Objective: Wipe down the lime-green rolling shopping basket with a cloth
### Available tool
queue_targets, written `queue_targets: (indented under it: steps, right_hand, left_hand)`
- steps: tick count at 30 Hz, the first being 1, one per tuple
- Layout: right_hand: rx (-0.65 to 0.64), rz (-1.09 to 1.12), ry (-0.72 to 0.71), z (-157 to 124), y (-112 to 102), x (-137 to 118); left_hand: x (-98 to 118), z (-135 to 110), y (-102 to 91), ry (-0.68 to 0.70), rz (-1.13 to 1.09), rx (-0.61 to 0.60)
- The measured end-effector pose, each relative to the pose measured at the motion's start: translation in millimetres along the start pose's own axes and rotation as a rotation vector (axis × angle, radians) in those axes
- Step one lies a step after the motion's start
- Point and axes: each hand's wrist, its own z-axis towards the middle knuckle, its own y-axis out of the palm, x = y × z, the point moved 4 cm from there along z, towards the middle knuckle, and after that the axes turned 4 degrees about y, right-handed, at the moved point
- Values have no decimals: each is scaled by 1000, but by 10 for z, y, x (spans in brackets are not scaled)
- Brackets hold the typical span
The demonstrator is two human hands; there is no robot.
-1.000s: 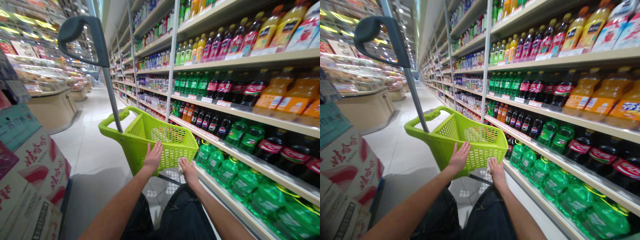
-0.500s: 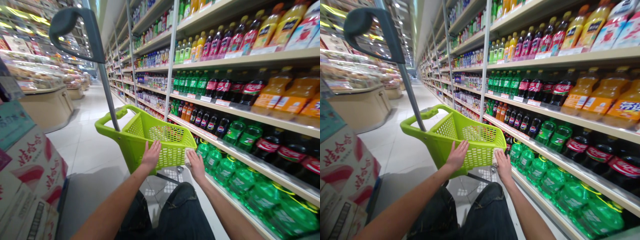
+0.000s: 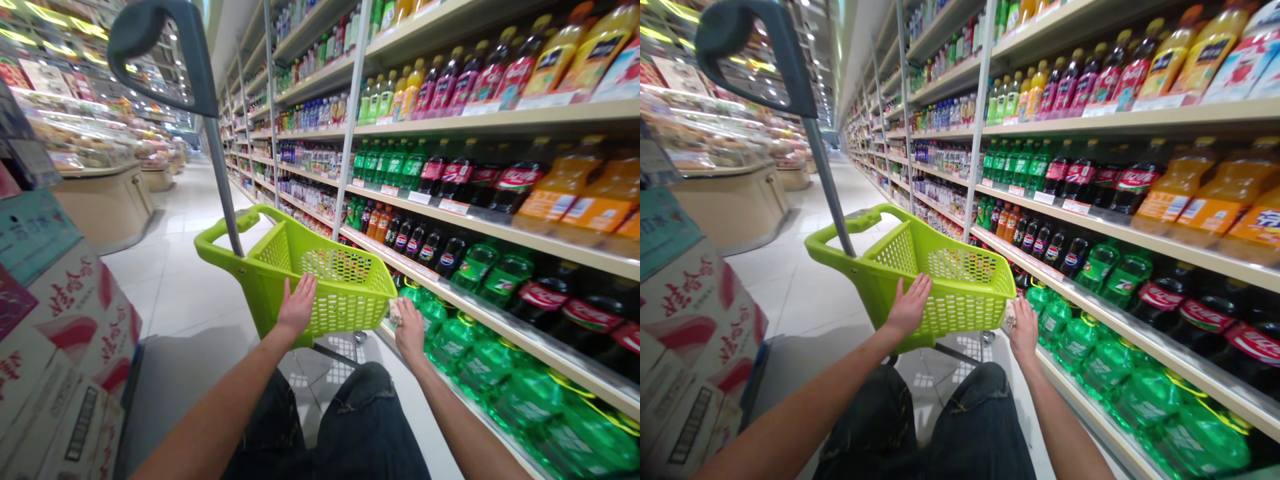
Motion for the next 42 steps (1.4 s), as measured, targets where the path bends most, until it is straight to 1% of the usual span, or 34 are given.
queue_targets:
  steps: [2,3,6,7,8,9,12,13,15,17,19,20,21,22,23,25,26,27,28,29,30,32,34,36,38,40,42]
  right_hand:
    - [6,23,38,60,-9,-18]
    - [-26,34,50,28,31,-27]
    - [-184,54,33,-229,211,-69]
    - [-210,51,15,-303,236,-94]
    - [-205,47,-4,-338,224,-128]
    - [-170,44,-23,-325,174,-173]
    - [5,34,-61,-78,-79,-348]
    - [29,30,-76,11,-133,-409]
    - [3,17,-99,75,-136,-500]
    - [-99,2,-108,-59,-20,-528]
    - [-215,5,-124,-295,115,-509]
    - [-244,19,-138,-390,147,-494]
    - [-238,41,-144,-438,138,-479]
    - [-197,70,-142,-429,88,-467]
    - [-125,102,-126,-361,2,-457]
    - [47,158,-54,-108,-206,-442]
    - [113,176,-1,41,-289,-435]
    - [146,187,52,179,-337,-430]
    - [136,188,94,292,-343,-428]
    - [96,179,114,373,-313,-430]
    - [39,159,110,418,-257,-433]
    - [-52,105,60,428,-123,-425]
    - [-64,74,28,406,-34,-399]
    - [-60,88,25,412,5,-427]
    - [-78,112,6,441,21,-608]
    - [-135,137,-82,448,47,-973]
    - [-227,162,-220,405,85,-1408]
  left_hand:
    - [-18,-13,10,-17,0,-5]
    - [-26,-18,13,-24,0,-11]
    - [-48,-31,14,-39,-1,-34]
    - [-54,-36,13,-46,-2,-39]
    - [-56,-39,11,-50,-1,-43]
    - [-55,-42,11,-52,0,-47]
    - [-38,-48,15,-66,-2,-53]
    - [-31,-50,17,-76,-6,-52]
    - [-20,-57,20,-96,-15,-45]
    - [-10,-69,23,-95,-25,-39]
    - [-1,-84,27,-77,-33,-38]
    - [4,-91,26,-70,-35,-36]
    - [9,-98,24,-66,-37,-35]
    - [15,-104,20,-66,-37,-33]
    - [22,-108,13,-70,-37,-31]
    - [35,-114,-7,-78,-47,-31]
    - [38,-116,-20,-75,-58,-33]
    - [35,-120,-36,-66,-69,-33]
    - [20,-125,-57,-62,-77,-26]
    - [-10,-135,-80,-72,-80,-16]
    - [-53,-148,-105,-93,-78,-2]
    - [-147,-179,-146,-128,-65,20]
    - [-208,-205,-160,-127,-54,19]
    - [-219,-216,-150,-110,-46,9]
    - [-206,-218,-132,-137,-38,6]
    - [-177,-217,-124,-157,-35,3]
    - [-154,-224,-136,-159,-37,0]
